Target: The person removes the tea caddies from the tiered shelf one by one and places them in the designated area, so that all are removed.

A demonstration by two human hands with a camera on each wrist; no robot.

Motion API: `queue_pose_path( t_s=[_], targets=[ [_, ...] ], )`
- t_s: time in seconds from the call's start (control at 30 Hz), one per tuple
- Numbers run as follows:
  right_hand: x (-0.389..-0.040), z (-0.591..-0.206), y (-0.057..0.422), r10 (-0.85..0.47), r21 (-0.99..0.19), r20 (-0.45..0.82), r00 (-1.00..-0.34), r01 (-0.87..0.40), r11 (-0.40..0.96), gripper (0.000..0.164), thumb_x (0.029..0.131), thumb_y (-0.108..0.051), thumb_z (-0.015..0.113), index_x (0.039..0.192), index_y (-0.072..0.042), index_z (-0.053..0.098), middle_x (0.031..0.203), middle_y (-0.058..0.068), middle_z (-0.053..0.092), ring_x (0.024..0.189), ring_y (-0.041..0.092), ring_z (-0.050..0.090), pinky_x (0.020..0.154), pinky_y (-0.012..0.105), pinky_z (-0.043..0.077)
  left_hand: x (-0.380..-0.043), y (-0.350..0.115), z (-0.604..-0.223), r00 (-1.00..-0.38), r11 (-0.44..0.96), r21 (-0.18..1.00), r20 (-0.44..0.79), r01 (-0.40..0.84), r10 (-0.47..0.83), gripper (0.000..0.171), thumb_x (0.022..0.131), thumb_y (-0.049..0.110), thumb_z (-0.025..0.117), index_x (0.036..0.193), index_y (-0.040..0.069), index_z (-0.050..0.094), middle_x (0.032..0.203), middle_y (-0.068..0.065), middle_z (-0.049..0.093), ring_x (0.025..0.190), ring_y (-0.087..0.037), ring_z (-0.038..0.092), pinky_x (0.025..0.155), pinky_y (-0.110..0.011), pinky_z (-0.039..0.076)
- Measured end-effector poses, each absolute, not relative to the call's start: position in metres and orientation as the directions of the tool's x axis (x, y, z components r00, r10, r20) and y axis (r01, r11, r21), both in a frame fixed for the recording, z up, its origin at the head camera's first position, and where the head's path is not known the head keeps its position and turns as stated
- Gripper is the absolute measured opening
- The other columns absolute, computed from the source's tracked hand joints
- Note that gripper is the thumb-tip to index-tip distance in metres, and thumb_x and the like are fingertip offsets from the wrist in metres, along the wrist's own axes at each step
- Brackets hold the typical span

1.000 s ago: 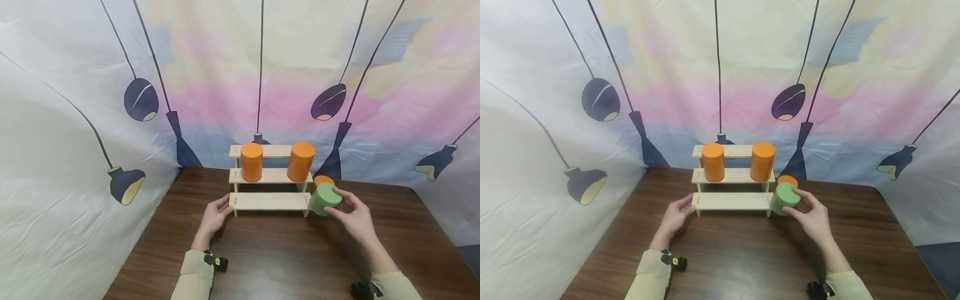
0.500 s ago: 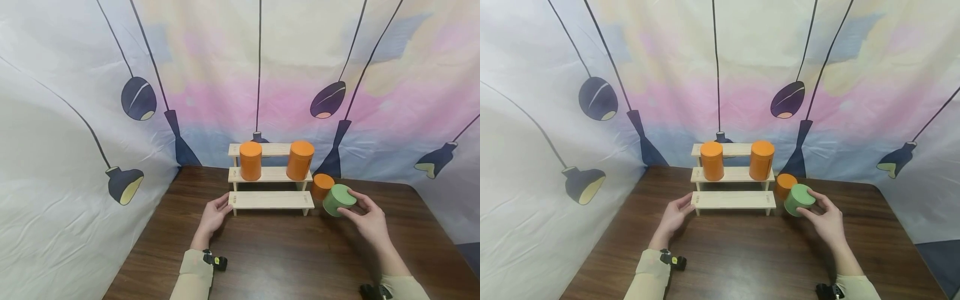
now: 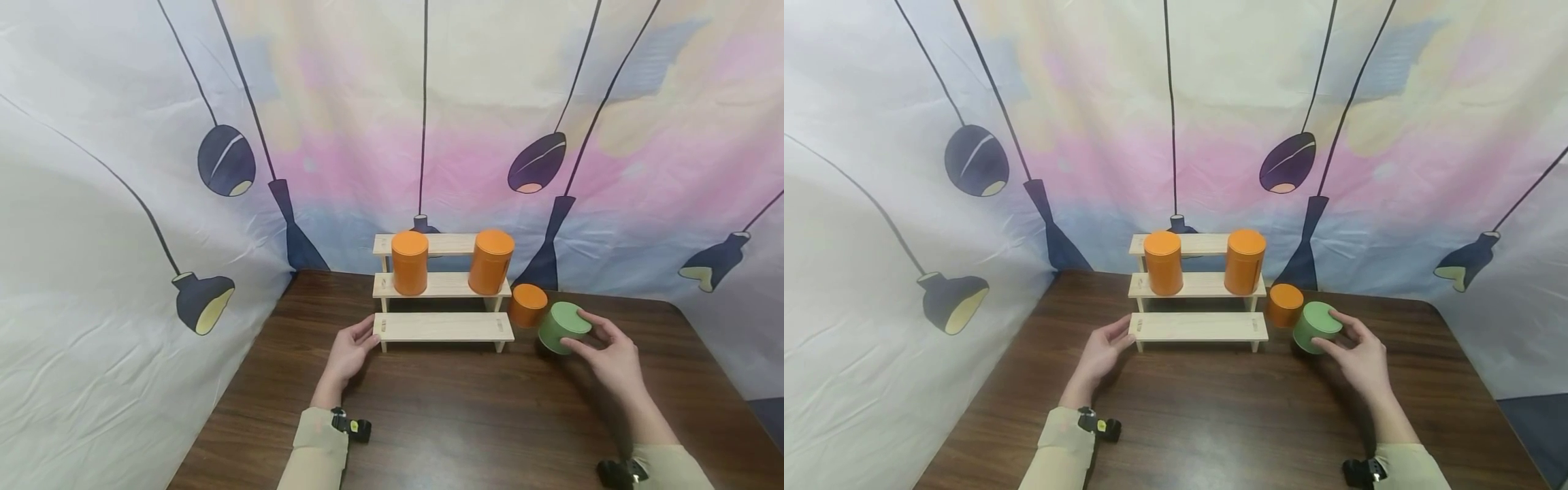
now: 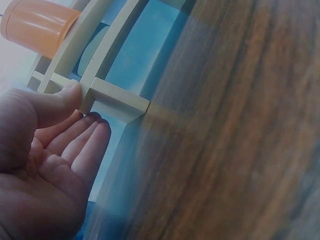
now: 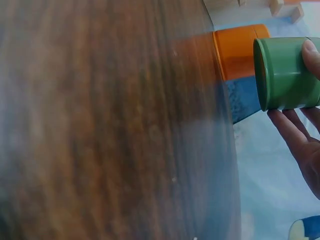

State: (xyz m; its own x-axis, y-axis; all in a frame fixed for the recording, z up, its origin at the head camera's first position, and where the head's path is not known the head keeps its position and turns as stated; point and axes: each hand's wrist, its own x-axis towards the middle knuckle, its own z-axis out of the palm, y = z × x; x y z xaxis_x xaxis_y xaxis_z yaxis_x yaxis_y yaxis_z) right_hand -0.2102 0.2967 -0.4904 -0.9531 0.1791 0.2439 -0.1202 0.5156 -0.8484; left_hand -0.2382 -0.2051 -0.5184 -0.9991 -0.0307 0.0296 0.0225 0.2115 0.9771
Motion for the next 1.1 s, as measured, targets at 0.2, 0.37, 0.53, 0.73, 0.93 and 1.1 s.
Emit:
queue_pose_path(
  t_s=[0.2, 0.37, 0.53, 0.73, 0.93, 1.1],
  targets=[
    [-0.217, -0.49, 0.306, 0.196, -0.838, 0.185, -0.963, -0.05, 0.543, 0.079, 0.089, -0.04, 0.09, 0.157, -0.019, 0.056, 0.155, 0.023, 0.056, 0.124, -0.005, 0.054, 0.079, 0.005, 0.049, -0.239, -0.204, -0.519, -0.999, 0.19, 0.981, 0.042, 0.039, -0.012, 0.05, 0.104, 0.003, 0.068, 0.152, -0.002, 0.057, 0.154, -0.019, 0.057, 0.141, -0.033, 0.057, 0.111, -0.04, 0.051],
    [-0.229, -0.49, 0.309, 0.176, -0.837, 0.174, -0.969, -0.052, 0.544, 0.082, 0.09, -0.042, 0.088, 0.159, -0.015, 0.054, 0.157, 0.023, 0.052, 0.14, 0.038, 0.056, 0.077, 0.005, 0.05, -0.239, -0.205, -0.519, -0.999, 0.196, 0.979, 0.049, 0.046, -0.01, 0.051, 0.104, 0.002, 0.068, 0.152, -0.003, 0.056, 0.154, -0.021, 0.056, 0.141, -0.034, 0.056, 0.111, -0.04, 0.052],
    [-0.24, -0.49, 0.31, 0.186, -0.854, 0.166, -0.969, -0.047, 0.519, 0.081, 0.091, -0.041, 0.087, 0.159, -0.013, 0.053, 0.156, 0.025, 0.054, 0.133, 0.03, 0.062, 0.078, 0.006, 0.052, -0.24, -0.206, -0.518, -0.999, 0.199, 0.979, 0.036, 0.032, -0.017, 0.05, 0.104, 0.003, 0.069, 0.152, -0.002, 0.056, 0.155, -0.018, 0.056, 0.141, -0.032, 0.056, 0.111, -0.04, 0.051],
    [-0.253, -0.495, 0.31, 0.198, -0.88, 0.138, -0.97, -0.029, 0.474, 0.082, 0.093, -0.039, 0.086, 0.162, -0.013, 0.049, 0.16, 0.025, 0.048, 0.137, 0.037, 0.058, 0.078, 0.005, 0.051, -0.24, -0.206, -0.519, -0.999, 0.203, 0.978, 0.041, 0.036, -0.018, 0.05, 0.104, 0.003, 0.068, 0.152, -0.001, 0.056, 0.155, -0.017, 0.056, 0.141, -0.032, 0.056, 0.112, -0.042, 0.05],
    [-0.263, -0.499, 0.308, 0.203, -0.901, 0.129, -0.971, -0.029, 0.433, 0.083, 0.094, -0.034, 0.086, 0.162, -0.01, 0.047, 0.164, 0.026, 0.043, 0.143, 0.049, 0.049, 0.077, 0.005, 0.051, -0.24, -0.206, -0.521, -0.999, 0.209, 0.977, 0.044, 0.039, -0.022, 0.05, 0.104, 0.004, 0.068, 0.152, -0.001, 0.057, 0.155, -0.018, 0.057, 0.14, -0.032, 0.057, 0.113, -0.044, 0.05],
    [-0.268, -0.501, 0.307, 0.241, -0.919, 0.095, -0.966, 0.007, 0.393, 0.083, 0.094, -0.03, 0.086, 0.163, -0.009, 0.045, 0.166, 0.023, 0.041, 0.147, 0.047, 0.045, 0.078, 0.003, 0.049, -0.241, -0.206, -0.523, -0.999, 0.215, 0.976, 0.039, 0.033, -0.026, 0.05, 0.104, 0.004, 0.068, 0.152, 0.0, 0.057, 0.154, -0.017, 0.057, 0.14, -0.032, 0.058, 0.113, -0.043, 0.05]
  ],
)
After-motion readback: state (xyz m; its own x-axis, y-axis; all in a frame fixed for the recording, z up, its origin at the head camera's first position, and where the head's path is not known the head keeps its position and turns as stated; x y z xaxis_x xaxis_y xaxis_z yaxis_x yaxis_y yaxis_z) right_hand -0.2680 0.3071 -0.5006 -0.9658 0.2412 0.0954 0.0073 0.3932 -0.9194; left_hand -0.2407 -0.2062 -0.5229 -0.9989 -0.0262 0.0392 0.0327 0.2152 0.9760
